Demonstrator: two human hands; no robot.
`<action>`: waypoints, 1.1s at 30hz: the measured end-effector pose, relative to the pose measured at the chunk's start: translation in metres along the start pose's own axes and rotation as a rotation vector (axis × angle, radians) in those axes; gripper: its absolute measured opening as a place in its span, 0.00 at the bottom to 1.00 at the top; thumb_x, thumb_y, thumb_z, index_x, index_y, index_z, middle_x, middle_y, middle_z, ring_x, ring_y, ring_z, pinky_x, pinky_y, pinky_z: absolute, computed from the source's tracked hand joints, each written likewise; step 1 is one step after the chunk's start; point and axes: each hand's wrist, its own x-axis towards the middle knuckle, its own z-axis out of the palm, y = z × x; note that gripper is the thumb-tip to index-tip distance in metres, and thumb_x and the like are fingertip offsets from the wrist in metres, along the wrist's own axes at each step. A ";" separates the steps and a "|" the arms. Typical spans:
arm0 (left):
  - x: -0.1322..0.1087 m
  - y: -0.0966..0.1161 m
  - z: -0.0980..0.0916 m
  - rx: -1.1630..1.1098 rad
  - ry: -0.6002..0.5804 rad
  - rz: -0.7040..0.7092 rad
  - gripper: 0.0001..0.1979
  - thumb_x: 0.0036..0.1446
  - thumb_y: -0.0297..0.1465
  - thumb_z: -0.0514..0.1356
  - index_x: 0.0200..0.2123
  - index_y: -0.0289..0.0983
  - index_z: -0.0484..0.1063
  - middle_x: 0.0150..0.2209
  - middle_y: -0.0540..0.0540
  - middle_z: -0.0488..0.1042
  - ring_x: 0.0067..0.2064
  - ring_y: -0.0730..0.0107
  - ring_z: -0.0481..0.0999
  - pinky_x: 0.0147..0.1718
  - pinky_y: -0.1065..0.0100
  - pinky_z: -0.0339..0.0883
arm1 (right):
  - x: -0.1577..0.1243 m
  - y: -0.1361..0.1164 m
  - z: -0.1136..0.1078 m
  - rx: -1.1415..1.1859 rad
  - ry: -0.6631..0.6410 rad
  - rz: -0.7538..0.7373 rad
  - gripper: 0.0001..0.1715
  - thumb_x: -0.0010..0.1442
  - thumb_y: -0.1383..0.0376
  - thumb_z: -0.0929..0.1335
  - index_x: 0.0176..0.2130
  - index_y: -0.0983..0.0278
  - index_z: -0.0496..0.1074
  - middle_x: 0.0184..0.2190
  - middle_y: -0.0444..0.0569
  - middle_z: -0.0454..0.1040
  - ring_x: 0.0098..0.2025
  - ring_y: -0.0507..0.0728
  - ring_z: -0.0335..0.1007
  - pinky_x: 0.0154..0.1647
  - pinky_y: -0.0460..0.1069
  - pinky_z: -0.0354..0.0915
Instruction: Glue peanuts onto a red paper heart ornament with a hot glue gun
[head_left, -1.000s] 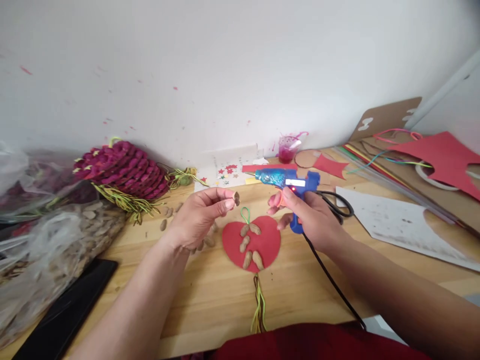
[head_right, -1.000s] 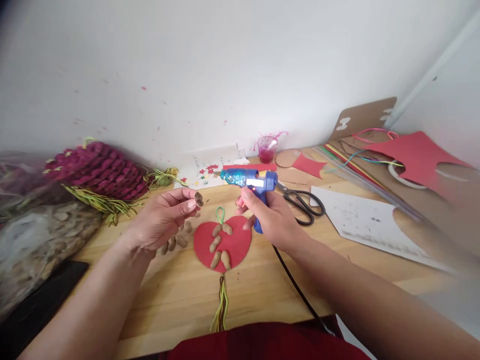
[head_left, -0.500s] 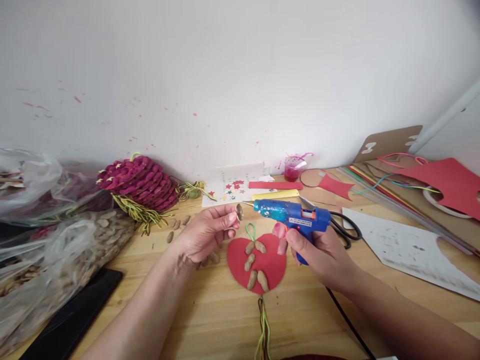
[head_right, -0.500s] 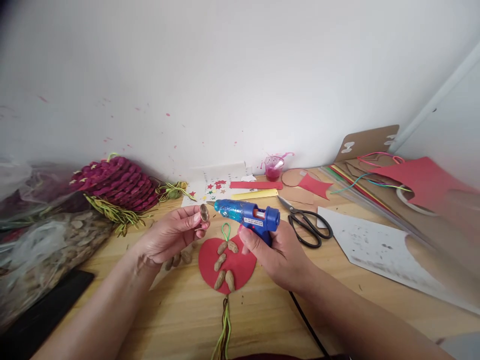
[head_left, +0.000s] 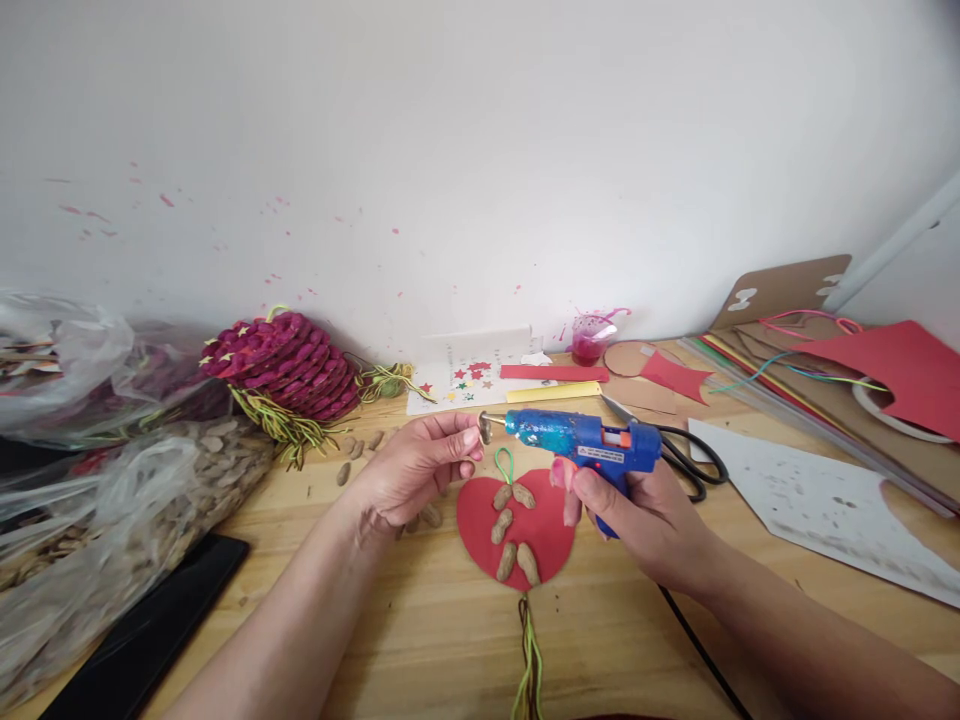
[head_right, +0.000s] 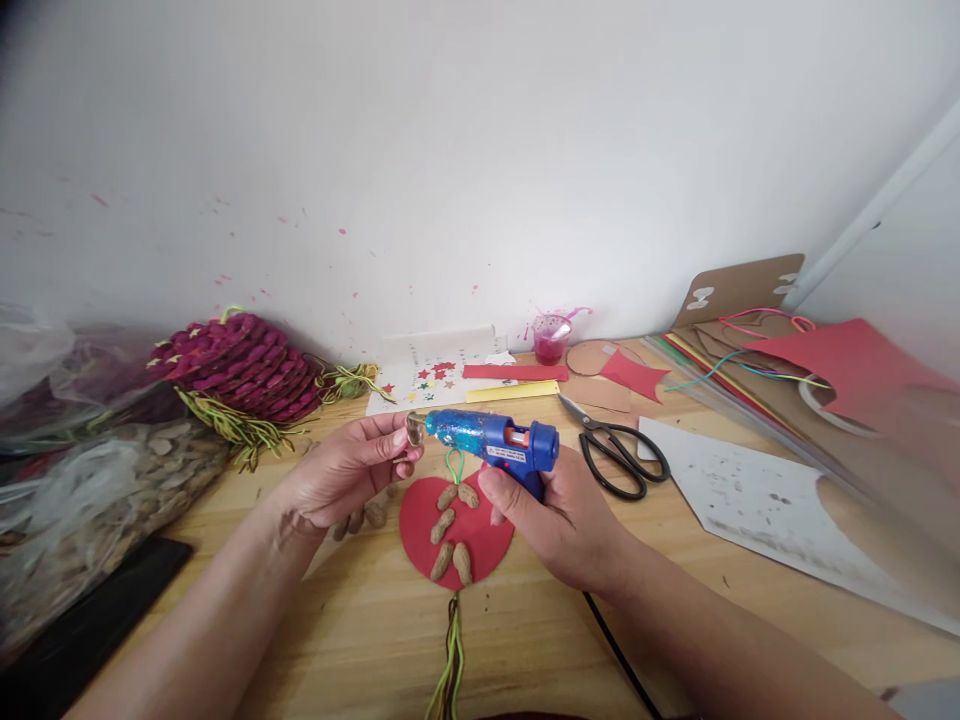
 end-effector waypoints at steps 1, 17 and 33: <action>0.000 0.000 0.000 0.001 -0.002 0.001 0.19 0.40 0.35 0.82 0.28 0.32 0.79 0.26 0.49 0.74 0.28 0.78 0.71 0.27 0.76 0.66 | 0.000 0.000 0.000 0.000 0.000 -0.002 0.27 0.72 0.48 0.65 0.28 0.62 0.74 0.22 0.47 0.75 0.22 0.52 0.67 0.22 0.48 0.61; 0.000 0.000 0.001 -0.011 0.005 -0.009 0.20 0.39 0.34 0.83 0.29 0.31 0.80 0.26 0.48 0.74 0.27 0.78 0.71 0.27 0.77 0.66 | 0.000 -0.003 0.000 -0.008 0.011 0.024 0.29 0.71 0.46 0.65 0.27 0.62 0.74 0.21 0.48 0.75 0.22 0.53 0.69 0.23 0.48 0.64; 0.001 -0.001 0.001 -0.011 0.024 -0.010 0.21 0.37 0.35 0.83 0.29 0.32 0.80 0.26 0.49 0.74 0.27 0.78 0.71 0.27 0.76 0.66 | -0.001 0.000 0.000 0.013 -0.002 0.046 0.24 0.72 0.48 0.66 0.32 0.62 0.73 0.22 0.47 0.76 0.24 0.54 0.72 0.26 0.48 0.65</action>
